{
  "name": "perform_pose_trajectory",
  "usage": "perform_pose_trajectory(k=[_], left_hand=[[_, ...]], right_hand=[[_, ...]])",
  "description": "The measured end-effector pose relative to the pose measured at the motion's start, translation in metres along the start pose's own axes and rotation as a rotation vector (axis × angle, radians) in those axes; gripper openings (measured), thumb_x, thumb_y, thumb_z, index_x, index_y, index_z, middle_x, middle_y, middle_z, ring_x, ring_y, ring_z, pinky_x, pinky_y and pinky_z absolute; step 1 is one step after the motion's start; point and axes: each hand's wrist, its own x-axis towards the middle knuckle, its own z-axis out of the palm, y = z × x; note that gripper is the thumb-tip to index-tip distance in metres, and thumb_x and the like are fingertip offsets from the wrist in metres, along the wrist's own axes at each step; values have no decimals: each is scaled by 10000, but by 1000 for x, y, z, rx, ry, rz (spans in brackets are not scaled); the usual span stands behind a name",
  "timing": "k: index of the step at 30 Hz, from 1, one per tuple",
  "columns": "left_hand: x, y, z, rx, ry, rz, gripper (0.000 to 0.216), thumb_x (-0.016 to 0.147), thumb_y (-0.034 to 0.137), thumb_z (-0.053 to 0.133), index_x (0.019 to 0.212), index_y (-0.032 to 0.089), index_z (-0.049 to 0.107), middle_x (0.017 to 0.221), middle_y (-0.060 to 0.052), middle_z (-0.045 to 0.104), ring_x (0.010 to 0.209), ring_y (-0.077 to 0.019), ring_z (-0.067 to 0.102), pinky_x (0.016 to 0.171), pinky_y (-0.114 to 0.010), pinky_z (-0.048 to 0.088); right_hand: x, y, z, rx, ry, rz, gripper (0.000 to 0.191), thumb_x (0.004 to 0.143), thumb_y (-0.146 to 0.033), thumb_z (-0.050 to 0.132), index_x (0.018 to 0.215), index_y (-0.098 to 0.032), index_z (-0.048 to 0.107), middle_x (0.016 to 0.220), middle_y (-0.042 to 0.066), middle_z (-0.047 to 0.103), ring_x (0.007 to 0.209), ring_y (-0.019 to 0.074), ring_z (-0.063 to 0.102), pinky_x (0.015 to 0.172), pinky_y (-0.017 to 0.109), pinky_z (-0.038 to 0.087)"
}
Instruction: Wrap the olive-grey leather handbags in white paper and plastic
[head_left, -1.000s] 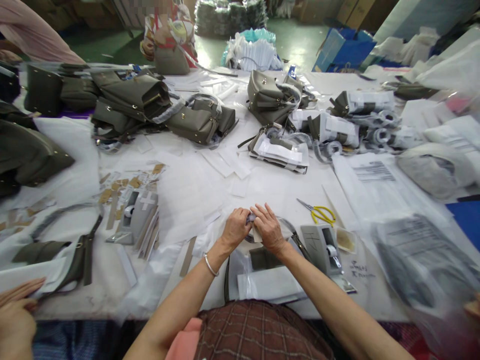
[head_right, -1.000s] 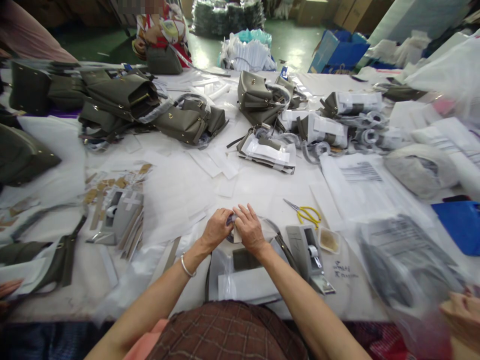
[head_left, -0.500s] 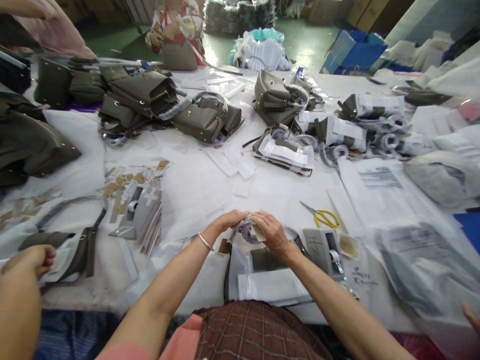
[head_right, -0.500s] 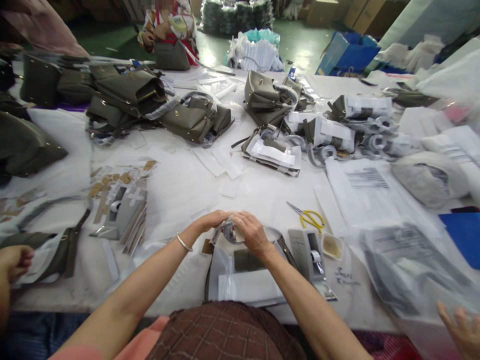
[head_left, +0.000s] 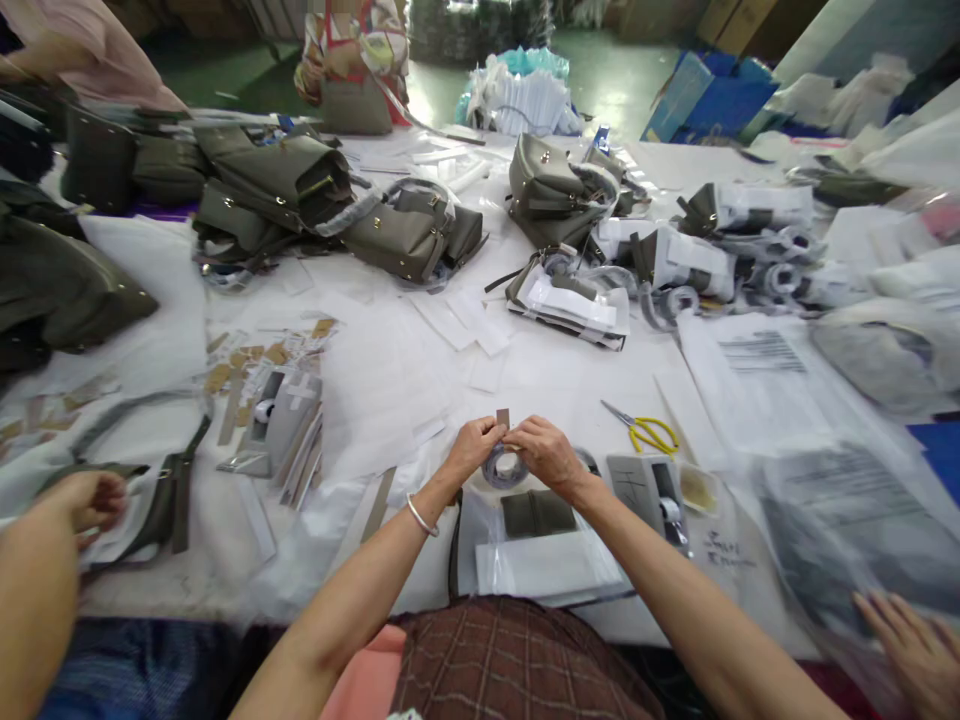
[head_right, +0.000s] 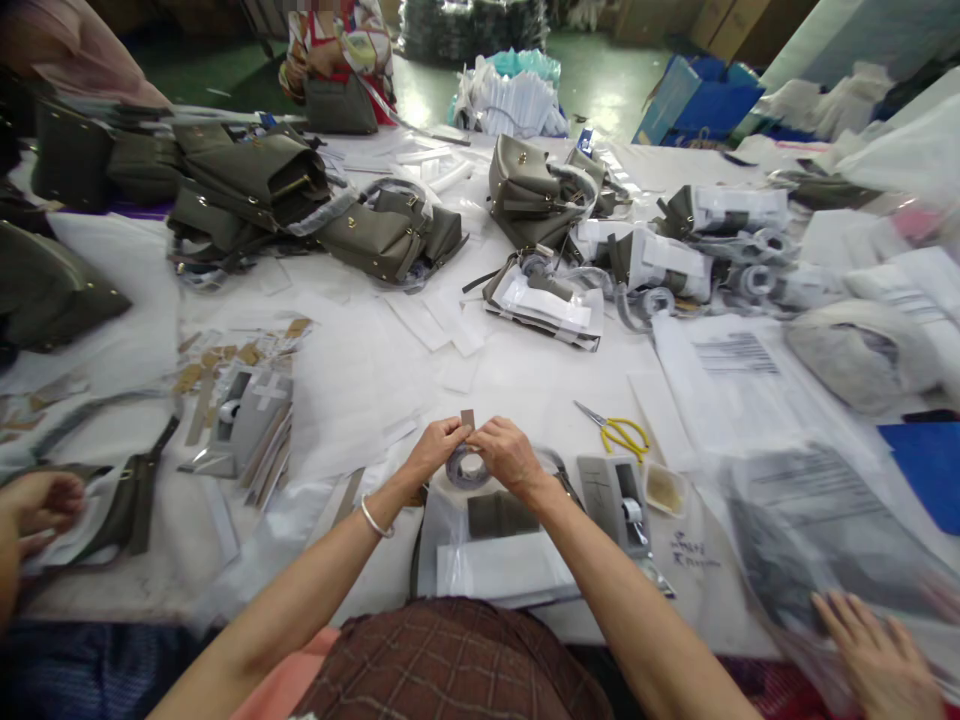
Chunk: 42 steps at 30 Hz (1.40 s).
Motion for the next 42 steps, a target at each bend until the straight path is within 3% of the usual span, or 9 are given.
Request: perform_pose_trajectory(k=[5, 12, 16, 18, 22, 25, 29, 34, 42], left_hand=[[-6, 1, -2, -27, -25, -6, 352, 769, 501, 552, 659, 167, 540, 615, 46, 449, 620, -117, 394, 592, -248, 315], [-12, 9, -9, -122, -89, -45, 239, 709, 389, 598, 660, 166, 530, 612, 57, 445, 590, -94, 377, 580, -231, 303], [-12, 6, -13, -209, -157, -78, 184, 663, 310, 636, 709, 161, 539, 650, 57, 491, 601, -86, 423, 589, -217, 335], [-12, 3, -13, -222, -158, -79, 195, 651, 286, 655, 747, 163, 537, 680, 51, 521, 618, -89, 460, 597, -214, 361], [-15, 2, -14, -181, -158, -49, 247, 649, 276, 682, 806, 172, 522, 724, 43, 547, 645, -95, 503, 610, -215, 392], [-21, 7, -17, -165, -228, -40, 278, 673, 315, 690, 843, 176, 520, 757, 37, 558, 651, -99, 515, 609, -217, 398], [-28, 15, -22, 2, -348, -23, 395, 675, 384, 732, 965, 184, 552, 915, -4, 617, 802, -151, 568, 689, -243, 427], [-29, 16, -18, 356, -282, -51, 342, 706, 437, 703, 915, 189, 595, 811, 16, 612, 778, -181, 555, 689, -267, 386], [-23, 9, -17, 179, -310, -48, 303, 667, 405, 697, 837, 170, 611, 826, 21, 611, 802, -168, 547, 702, -258, 381]], right_hand=[[15, 6, -7, 21, -176, 94, 102, 880, -188, 625, 867, -191, 727, 771, 59, 688, 738, 167, 595, 714, 275, 465], [20, 2, -6, 421, -192, 558, 113, 732, -244, 706, 671, -185, 631, 636, -40, 582, 608, 110, 513, 587, 231, 374], [16, 4, -2, 503, -114, 645, 253, 603, -281, 781, 776, -199, 615, 745, -40, 578, 679, 122, 521, 644, 246, 408], [14, 5, -1, 542, -151, 697, 330, 578, -300, 792, 849, -206, 628, 744, -45, 580, 677, 124, 519, 649, 253, 408], [13, 8, -3, 658, -298, 704, 274, 584, -357, 780, 744, -187, 636, 652, -59, 543, 613, 104, 467, 592, 240, 351], [12, 9, -4, 747, -343, 716, 303, 578, -402, 780, 635, -180, 581, 571, -75, 475, 557, 84, 399, 535, 230, 292], [8, 5, 1, 780, -329, 712, 305, 590, -420, 760, 615, -179, 573, 552, -72, 472, 557, 83, 387, 531, 228, 289], [4, 2, 11, 731, -233, 763, 328, 616, -444, 751, 603, -185, 549, 547, -64, 469, 561, 87, 387, 523, 226, 285], [0, 17, -6, 952, -398, 733, 423, 581, -487, 823, 721, -167, 586, 602, -66, 508, 545, 73, 405, 511, 221, 274]])
